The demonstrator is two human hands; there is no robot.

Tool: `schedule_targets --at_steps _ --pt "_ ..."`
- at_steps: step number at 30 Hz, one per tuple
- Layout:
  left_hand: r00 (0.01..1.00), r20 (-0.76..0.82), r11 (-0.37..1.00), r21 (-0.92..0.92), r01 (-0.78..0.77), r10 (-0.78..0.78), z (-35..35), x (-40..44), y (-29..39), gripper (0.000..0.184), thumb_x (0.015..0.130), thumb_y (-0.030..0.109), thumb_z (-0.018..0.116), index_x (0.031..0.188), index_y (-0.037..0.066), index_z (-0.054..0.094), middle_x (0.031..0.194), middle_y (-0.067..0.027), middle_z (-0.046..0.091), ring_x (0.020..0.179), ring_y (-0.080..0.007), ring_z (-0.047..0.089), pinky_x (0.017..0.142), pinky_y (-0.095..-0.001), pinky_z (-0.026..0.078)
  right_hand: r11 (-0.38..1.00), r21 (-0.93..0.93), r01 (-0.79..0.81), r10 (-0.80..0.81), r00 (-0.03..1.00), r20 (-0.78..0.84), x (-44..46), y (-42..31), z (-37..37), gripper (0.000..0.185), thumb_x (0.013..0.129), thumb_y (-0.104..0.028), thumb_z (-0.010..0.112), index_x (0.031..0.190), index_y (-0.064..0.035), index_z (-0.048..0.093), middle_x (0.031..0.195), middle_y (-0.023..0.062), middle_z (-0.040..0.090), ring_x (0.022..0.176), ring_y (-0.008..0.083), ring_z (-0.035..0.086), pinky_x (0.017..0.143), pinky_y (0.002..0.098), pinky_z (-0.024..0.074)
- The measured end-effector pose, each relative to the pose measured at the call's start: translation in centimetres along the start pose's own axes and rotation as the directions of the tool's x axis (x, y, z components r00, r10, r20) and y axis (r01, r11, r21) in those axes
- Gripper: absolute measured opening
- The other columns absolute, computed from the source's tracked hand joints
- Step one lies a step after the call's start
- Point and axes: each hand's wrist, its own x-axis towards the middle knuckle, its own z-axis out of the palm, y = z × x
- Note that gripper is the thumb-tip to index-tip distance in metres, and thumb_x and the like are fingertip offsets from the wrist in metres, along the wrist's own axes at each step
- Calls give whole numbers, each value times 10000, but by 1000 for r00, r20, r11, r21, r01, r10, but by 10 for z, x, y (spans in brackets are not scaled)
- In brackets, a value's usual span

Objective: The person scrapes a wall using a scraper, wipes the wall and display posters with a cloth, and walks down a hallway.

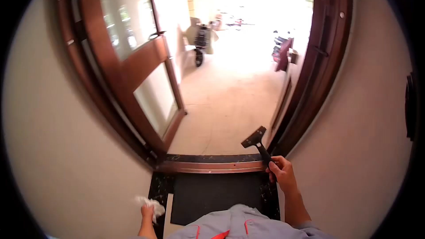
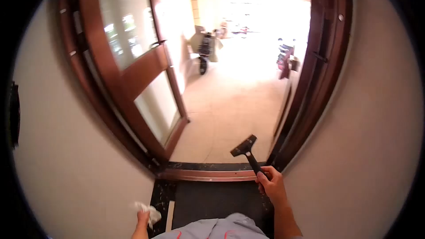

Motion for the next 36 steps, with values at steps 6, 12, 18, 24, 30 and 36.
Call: schedule_targets --at_steps 6,12,18,24,30,36 --pt "976 142 644 -765 4 163 89 120 144 253 748 73 550 966 -45 599 900 -90 631 790 -179 568 743 -319 437 711 -700 64 -192 976 -105 83 131 -26 215 800 -189 621 906 -8 575 641 77 585 541 125 545 465 241 423" --pt "980 193 572 -810 127 57 123 188 248 266 741 8 537 1004 -7 576 923 -72 606 834 -184 587 768 -301 465 979 -172 -110 64 965 -255 246 73 -9 146 820 -122 606 875 1 550 632 52 559 458 77 488 389 223 383" --pt "967 249 632 -758 158 57 184 324 337 196 732 24 579 927 24 565 839 -47 595 736 -153 580 682 -292 472 978 50 -202 205 978 -49 430 31 66 144 811 -109 617 863 9 554 639 48 564 489 86 502 420 227 392" --pt "850 411 736 -676 42 330 286 460 502 411 711 81 698 1079 11 528 1013 -75 574 926 -177 560 822 -318 460 994 71 -84 71 982 174 623 26 122 215 828 -148 610 921 32 538 668 54 579 501 97 515 431 236 401" --pt "163 702 717 -696 -49 693 387 519 739 715 779 457 650 1273 14 382 1134 -88 507 1050 -147 475 877 -294 406 997 41 -67 57 975 213 781 -28 136 217 835 -120 597 998 17 555 680 47 586 531 89 533 483 216 439" --pt "143 817 621 -526 581 559 503 551 880 313 901 330 526 1039 52 565 929 -15 578 844 -88 536 736 -226 439 867 -386 315 -253 946 203 906 -2 95 226 779 -98 639 973 15 612 836 133 654 735 181 631 691 294 498"
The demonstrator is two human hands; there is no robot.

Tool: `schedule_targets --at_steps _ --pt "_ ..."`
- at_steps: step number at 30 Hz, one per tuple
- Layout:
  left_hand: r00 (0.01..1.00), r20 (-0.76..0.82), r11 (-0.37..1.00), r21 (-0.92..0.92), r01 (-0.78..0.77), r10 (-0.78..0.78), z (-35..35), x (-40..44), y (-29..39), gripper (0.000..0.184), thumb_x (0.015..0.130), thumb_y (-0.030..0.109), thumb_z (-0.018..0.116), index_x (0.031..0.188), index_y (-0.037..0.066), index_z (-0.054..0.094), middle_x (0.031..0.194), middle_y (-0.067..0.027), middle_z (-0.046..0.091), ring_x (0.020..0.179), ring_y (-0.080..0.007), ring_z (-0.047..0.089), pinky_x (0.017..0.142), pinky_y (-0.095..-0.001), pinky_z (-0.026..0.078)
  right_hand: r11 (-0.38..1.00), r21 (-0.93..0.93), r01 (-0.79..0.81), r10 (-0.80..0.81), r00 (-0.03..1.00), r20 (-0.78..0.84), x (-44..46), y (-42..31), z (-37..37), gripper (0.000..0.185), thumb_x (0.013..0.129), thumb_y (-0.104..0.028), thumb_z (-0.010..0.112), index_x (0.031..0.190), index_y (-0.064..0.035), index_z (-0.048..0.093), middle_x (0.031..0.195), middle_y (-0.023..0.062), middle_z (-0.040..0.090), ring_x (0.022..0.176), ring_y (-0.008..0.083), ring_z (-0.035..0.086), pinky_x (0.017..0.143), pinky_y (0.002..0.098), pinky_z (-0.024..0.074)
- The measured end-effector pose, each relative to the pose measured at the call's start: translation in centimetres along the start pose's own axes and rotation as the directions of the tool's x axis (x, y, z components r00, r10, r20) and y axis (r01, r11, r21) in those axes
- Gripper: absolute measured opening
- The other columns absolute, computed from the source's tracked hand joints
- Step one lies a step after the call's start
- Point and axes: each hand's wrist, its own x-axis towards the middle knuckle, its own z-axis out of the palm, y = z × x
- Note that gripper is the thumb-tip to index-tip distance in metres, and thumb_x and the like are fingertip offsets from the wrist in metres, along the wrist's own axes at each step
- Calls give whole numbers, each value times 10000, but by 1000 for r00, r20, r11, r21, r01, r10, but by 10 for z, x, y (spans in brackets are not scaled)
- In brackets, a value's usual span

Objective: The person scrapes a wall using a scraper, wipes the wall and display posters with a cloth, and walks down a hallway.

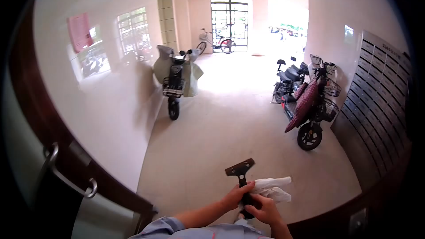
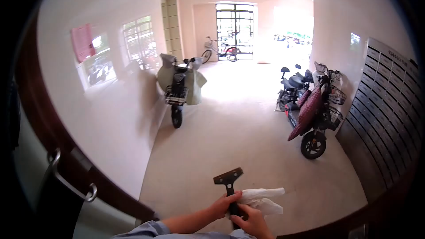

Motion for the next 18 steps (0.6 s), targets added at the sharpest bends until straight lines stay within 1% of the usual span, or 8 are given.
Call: schedule_targets --at_steps 3,6,9,11,12,13,15,18 --pt "989 -140 999 29 -32 36 -75 103 0 253 850 246 612 1004 47 578 896 -21 595 859 -121 568 770 -265 464 972 234 -29 79 975 -208 55 55 -52 141 824 -99 613 912 9 628 793 90 644 690 146 616 636 270 501" --pt "999 -20 994 -95 -50 48 -63 156 107 239 838 159 599 1024 16 551 965 -94 611 899 -215 611 841 -377 499 853 477 -210 446 768 -460 139 99 -121 157 874 -159 571 897 -13 623 758 62 617 639 101 576 580 235 490" --pt "996 50 998 7 -70 69 -73 218 174 318 842 120 560 1131 -5 520 1056 -109 598 971 -221 590 876 -358 469 740 526 -420 548 829 -109 232 168 -143 374 882 -352 545 1088 -41 540 914 104 611 766 169 609 640 294 522" --pt "995 70 995 66 -73 69 -89 242 185 412 812 119 584 1188 -22 490 1100 -122 585 1007 -223 573 903 -353 446 516 534 -670 692 693 200 285 211 -108 533 864 -472 516 1216 -73 478 1031 112 583 903 217 582 727 373 519" --pt "996 63 996 63 -65 61 -101 272 199 423 806 120 586 1190 -27 487 1105 -127 582 1009 -223 572 904 -349 444 463 551 -694 634 694 341 323 212 -98 484 868 -423 537 1196 -69 499 1064 88 573 954 201 563 760 353 506" --pt "997 55 996 61 -62 58 -113 292 205 433 801 121 589 1192 -33 484 1110 -131 580 1010 -223 571 905 -346 442 491 695 -525 416 842 343 347 228 -73 415 863 -348 573 1165 -67 526 1085 61 566 979 170 550 781 317 491" --pt "997 65 997 67 -40 36 -137 332 226 434 799 127 591 1186 -38 488 1102 -130 583 1008 -218 571 894 -339 445 237 832 -501 153 865 478 419 261 -49 329 855 -263 596 1115 -63 561 1074 49 578 962 149 561 796 296 482" --pt "999 45 988 148 -33 27 -185 398 265 435 794 144 599 1171 -48 498 1063 -122 598 979 -205 578 860 -322 454 279 923 -265 226 952 205 511 272 -56 282 851 -222 598 1081 -59 579 1033 53 601 920 151 582 795 309 488"
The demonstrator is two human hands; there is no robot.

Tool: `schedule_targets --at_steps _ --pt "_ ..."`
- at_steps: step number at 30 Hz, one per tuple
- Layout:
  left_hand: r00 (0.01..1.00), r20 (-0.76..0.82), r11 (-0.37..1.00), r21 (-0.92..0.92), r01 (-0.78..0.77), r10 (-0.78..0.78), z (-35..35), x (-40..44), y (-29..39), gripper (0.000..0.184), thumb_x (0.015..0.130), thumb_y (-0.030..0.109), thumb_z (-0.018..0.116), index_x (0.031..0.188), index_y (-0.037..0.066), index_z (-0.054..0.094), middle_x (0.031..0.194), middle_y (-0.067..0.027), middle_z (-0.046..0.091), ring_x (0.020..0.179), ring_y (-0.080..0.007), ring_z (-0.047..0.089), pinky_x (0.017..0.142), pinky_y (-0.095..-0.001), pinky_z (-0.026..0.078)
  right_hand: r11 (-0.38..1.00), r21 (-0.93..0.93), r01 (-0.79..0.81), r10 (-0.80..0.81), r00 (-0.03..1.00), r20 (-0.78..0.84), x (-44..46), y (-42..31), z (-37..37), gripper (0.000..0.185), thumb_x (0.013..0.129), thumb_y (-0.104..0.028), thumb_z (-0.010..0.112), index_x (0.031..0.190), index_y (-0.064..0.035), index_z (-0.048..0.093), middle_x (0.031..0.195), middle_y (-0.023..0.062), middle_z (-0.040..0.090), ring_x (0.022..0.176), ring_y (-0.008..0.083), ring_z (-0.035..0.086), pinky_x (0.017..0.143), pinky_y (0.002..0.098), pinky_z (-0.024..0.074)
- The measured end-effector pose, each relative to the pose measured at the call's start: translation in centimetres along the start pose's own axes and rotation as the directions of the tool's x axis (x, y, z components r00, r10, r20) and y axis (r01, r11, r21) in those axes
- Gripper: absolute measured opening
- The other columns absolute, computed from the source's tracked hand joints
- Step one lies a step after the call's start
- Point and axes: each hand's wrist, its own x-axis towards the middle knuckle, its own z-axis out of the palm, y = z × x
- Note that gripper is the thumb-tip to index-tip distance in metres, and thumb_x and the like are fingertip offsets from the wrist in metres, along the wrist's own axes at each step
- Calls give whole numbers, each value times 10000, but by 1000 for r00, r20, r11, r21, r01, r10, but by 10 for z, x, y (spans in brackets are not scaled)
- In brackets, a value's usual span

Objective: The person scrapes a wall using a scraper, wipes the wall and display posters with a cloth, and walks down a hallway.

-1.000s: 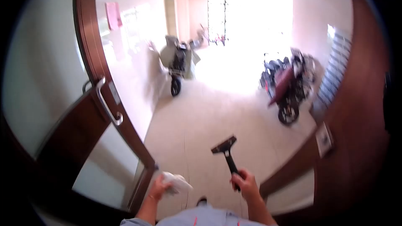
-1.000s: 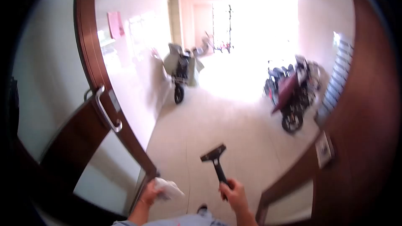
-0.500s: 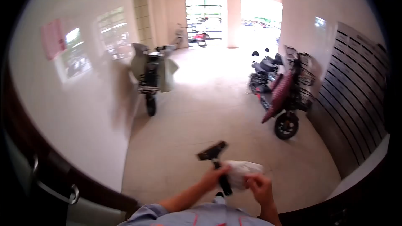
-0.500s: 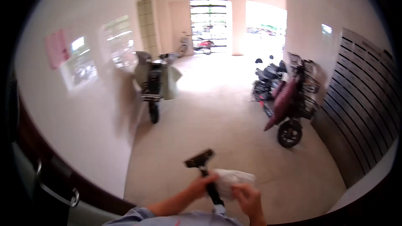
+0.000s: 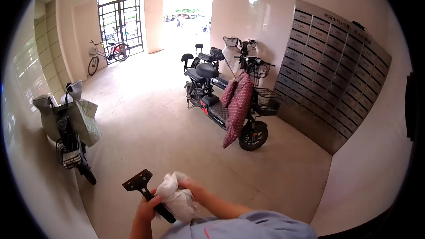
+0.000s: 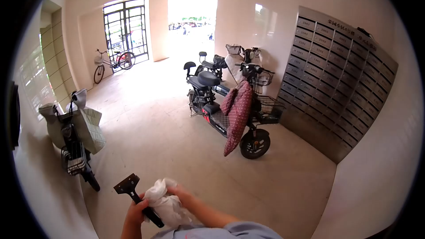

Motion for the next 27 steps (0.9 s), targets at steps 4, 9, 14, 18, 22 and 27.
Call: schedule_targets --at_steps 4,9,14,18,22,27 --pt "986 -159 981 194 -13 45 -88 109 68 326 777 178 630 1028 -27 588 888 -60 617 790 -140 569 706 -270 448 968 -198 155 -228 876 -425 126 -87 -28 185 833 -124 597 1009 -69 617 913 27 635 777 133 603 634 272 501" --pt "971 -239 995 90 44 -21 -146 247 123 184 759 166 660 868 26 614 742 -7 560 691 -113 515 649 -264 410 737 -666 113 -519 726 -451 225 -187 -7 253 821 -200 631 1005 -26 636 849 -3 633 744 78 539 643 243 444" --pt "999 -22 997 68 -23 24 -194 403 171 207 838 205 580 917 13 591 902 -109 637 885 -176 597 797 -280 437 745 -612 266 -624 603 -496 338 -264 -45 177 833 -120 574 961 -15 636 855 10 625 743 78 547 675 229 439" --pt "996 -65 990 130 -48 57 -235 509 223 286 889 251 508 1011 3 582 956 -132 635 923 -218 606 838 -325 457 763 -526 375 -606 697 -383 447 -320 -114 146 839 -93 584 950 -14 636 841 -4 623 738 75 554 679 221 441" --pt "990 -127 985 170 -43 65 -258 592 281 352 897 273 507 1112 -2 551 1044 -133 616 976 -227 590 848 -327 455 827 -517 221 -472 773 -424 563 -343 -147 155 837 -70 586 972 -13 633 861 1 632 744 80 570 679 209 446" --pt "982 -115 973 194 -126 150 -289 708 331 452 890 247 533 1274 28 439 1156 -126 557 1054 -195 531 871 -315 427 810 -586 -36 -182 933 -310 715 -372 -152 270 796 -64 620 1055 11 607 926 67 645 811 111 595 669 232 490"
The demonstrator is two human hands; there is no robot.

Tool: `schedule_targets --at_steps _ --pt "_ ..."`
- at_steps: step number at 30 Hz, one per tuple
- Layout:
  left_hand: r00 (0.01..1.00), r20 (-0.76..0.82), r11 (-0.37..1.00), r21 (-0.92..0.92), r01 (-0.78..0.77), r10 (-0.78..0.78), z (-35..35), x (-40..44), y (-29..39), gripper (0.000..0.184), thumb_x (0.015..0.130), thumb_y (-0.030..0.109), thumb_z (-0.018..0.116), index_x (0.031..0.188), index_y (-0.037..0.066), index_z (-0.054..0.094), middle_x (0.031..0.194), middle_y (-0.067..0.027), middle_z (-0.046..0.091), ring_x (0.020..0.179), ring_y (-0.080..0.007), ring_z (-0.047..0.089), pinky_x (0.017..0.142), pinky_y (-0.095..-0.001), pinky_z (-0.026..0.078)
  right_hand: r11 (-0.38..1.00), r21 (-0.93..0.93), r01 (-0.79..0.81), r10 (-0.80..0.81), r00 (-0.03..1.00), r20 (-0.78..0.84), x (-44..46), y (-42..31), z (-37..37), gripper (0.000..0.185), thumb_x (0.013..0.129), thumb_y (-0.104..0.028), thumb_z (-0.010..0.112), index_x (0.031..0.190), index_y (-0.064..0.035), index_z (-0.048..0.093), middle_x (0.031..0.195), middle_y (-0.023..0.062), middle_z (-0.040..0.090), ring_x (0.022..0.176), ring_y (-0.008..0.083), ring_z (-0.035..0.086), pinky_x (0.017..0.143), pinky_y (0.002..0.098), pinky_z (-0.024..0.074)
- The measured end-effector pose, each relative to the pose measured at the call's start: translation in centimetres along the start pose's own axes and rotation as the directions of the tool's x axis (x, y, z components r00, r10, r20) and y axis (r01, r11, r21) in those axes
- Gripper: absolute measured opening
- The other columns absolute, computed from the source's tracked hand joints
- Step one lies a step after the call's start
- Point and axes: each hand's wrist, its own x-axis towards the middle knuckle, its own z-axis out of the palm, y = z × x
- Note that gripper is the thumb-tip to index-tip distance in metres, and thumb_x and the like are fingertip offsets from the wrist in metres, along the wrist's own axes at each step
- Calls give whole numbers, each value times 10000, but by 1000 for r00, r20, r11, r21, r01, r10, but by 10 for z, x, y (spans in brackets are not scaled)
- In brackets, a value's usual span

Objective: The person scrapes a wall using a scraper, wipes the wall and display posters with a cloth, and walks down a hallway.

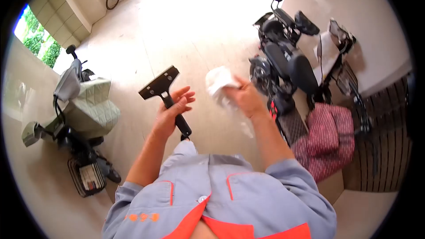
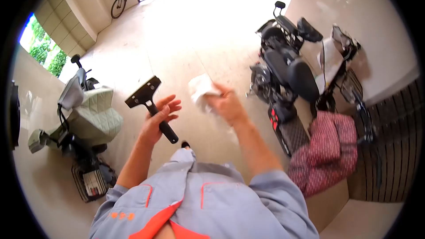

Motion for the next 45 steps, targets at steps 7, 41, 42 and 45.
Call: schedule_targets --at_steps 7,41,42,45 --pt "995 -80 937 349 -21 52 -62 234 31 124 768 121 621 845 24 629 727 10 587 678 -66 519 635 -219 415 980 -148 135 -111 980 165 228 -6 -10 318 725 -10 687 1031 -24 603 876 16 615 820 65 558 713 209 455" --pt "754 627 977 57 208 -197 24 1253 84 590 833 120 596 1350 15 331 1297 -85 439 1190 -169 413 1015 -314 295 900 -401 169 -344 840 -419 1067 -299 -427 106 805 -52 481 824 -38 584 690 -18 518 613 52 453 553 192 373" --pt "768 614 982 67 179 -182 31 1283 66 592 823 137 618 1330 -15 352 1289 -84 449 1187 -140 405 1011 -292 289 889 -429 160 -362 819 -445 1082 -307 -438 104 802 -44 483 826 -34 584 696 -15 521 617 55 456 554 194 376" --pt "897 431 953 302 -41 -98 57 1354 37 223 783 180 679 888 -13 639 757 -4 610 695 -60 520 620 -241 419 954 -234 189 -282 833 -476 1116 -333 -480 116 781 -64 490 812 -12 590 728 20 563 657 82 499 597 225 419"
